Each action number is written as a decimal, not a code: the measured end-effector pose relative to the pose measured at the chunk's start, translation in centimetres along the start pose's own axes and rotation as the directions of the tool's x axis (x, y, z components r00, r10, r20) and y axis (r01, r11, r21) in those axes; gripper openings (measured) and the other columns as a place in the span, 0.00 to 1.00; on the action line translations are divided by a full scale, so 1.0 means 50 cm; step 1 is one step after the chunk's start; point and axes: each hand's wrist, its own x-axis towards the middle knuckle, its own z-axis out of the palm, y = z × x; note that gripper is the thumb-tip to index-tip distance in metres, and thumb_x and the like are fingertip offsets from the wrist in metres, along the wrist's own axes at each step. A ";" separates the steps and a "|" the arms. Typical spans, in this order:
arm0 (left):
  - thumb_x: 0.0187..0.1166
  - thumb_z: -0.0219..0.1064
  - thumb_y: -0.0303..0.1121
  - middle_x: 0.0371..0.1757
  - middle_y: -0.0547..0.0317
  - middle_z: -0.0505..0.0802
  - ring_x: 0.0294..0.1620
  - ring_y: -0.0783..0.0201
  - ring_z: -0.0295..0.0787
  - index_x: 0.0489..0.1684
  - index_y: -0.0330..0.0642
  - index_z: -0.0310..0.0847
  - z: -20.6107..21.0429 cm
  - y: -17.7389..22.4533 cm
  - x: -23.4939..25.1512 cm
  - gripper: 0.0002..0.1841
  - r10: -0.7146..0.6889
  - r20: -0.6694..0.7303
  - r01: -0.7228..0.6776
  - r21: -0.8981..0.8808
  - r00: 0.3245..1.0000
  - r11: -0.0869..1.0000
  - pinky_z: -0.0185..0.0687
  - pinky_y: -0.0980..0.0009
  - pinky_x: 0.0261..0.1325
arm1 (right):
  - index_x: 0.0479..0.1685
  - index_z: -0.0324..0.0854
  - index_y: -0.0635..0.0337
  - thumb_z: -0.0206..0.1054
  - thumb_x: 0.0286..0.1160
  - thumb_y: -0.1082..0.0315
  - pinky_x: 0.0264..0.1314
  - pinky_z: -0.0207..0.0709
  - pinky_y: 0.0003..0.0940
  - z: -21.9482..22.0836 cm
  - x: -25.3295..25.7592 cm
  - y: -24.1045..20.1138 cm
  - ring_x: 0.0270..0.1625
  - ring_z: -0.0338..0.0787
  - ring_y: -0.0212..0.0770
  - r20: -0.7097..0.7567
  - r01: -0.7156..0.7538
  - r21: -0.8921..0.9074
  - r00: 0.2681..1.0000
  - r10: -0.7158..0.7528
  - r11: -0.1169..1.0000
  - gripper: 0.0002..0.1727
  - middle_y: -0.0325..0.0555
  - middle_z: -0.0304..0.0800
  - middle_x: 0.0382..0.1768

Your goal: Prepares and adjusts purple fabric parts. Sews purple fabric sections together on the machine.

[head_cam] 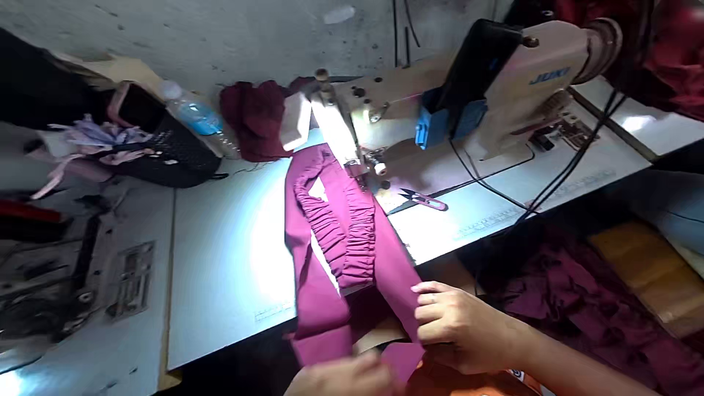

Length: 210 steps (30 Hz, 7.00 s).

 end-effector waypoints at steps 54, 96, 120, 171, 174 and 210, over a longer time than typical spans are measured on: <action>0.75 0.66 0.35 0.29 0.61 0.91 0.22 0.65 0.87 0.26 0.45 0.91 0.234 -0.162 0.204 0.10 0.000 -0.711 0.429 0.424 0.703 0.798 0.77 0.68 0.18 | 0.24 0.88 0.56 0.68 0.77 0.61 0.63 0.75 0.55 0.175 -0.039 0.035 0.44 0.92 0.46 0.159 -0.133 0.231 0.982 0.097 0.964 0.14 0.44 0.93 0.30; 0.77 0.67 0.40 0.24 0.62 0.89 0.24 0.70 0.87 0.26 0.43 0.88 0.236 -0.204 0.184 0.13 -0.001 -0.741 0.215 0.193 0.672 0.957 0.80 0.75 0.25 | 0.42 0.95 0.56 0.65 0.81 0.69 0.83 0.73 0.43 0.132 0.014 0.163 0.65 0.92 0.40 -0.412 -0.071 0.056 0.907 0.088 0.996 0.11 0.44 0.98 0.45; 0.89 0.57 0.44 0.58 0.32 0.88 0.66 0.33 0.84 0.57 0.30 0.80 -0.104 -0.357 0.437 0.21 -0.653 -0.586 0.801 -0.012 0.480 0.599 0.75 0.34 0.60 | 0.38 0.94 0.61 0.63 0.76 0.76 0.89 0.62 0.48 0.160 0.003 0.160 0.65 0.92 0.41 -0.468 -0.121 0.046 0.874 0.129 0.992 0.11 0.49 0.98 0.48; 0.86 0.58 0.42 0.50 0.42 0.90 0.53 0.43 0.89 0.51 0.35 0.85 -0.097 -0.317 0.345 0.18 -0.177 -0.731 0.457 0.202 0.659 0.866 0.83 0.42 0.54 | 0.41 0.92 0.67 0.65 0.72 0.79 0.89 0.66 0.47 0.055 0.212 0.284 0.69 0.90 0.43 -0.471 -0.377 0.021 0.813 0.342 0.926 0.09 0.51 0.96 0.54; 0.74 0.71 0.45 0.58 0.44 0.90 0.63 0.46 0.87 0.60 0.36 0.85 0.046 -0.301 0.250 0.24 -0.126 -0.670 0.393 0.263 0.731 0.881 0.83 0.47 0.66 | 0.62 0.88 0.63 0.61 0.79 0.70 0.83 0.73 0.44 0.077 0.170 0.248 0.75 0.84 0.46 -0.473 -0.453 -0.112 0.807 0.354 0.885 0.18 0.52 0.90 0.66; 0.73 0.67 0.34 0.21 0.60 0.85 0.19 0.65 0.81 0.21 0.43 0.91 0.321 -0.128 0.177 0.11 0.114 -0.810 0.307 0.343 0.576 0.888 0.73 0.71 0.19 | 0.23 0.86 0.59 0.73 0.66 0.67 0.37 0.79 0.29 0.182 -0.080 0.004 0.31 0.85 0.25 0.092 -0.617 0.612 0.677 0.731 0.494 0.08 0.36 0.88 0.24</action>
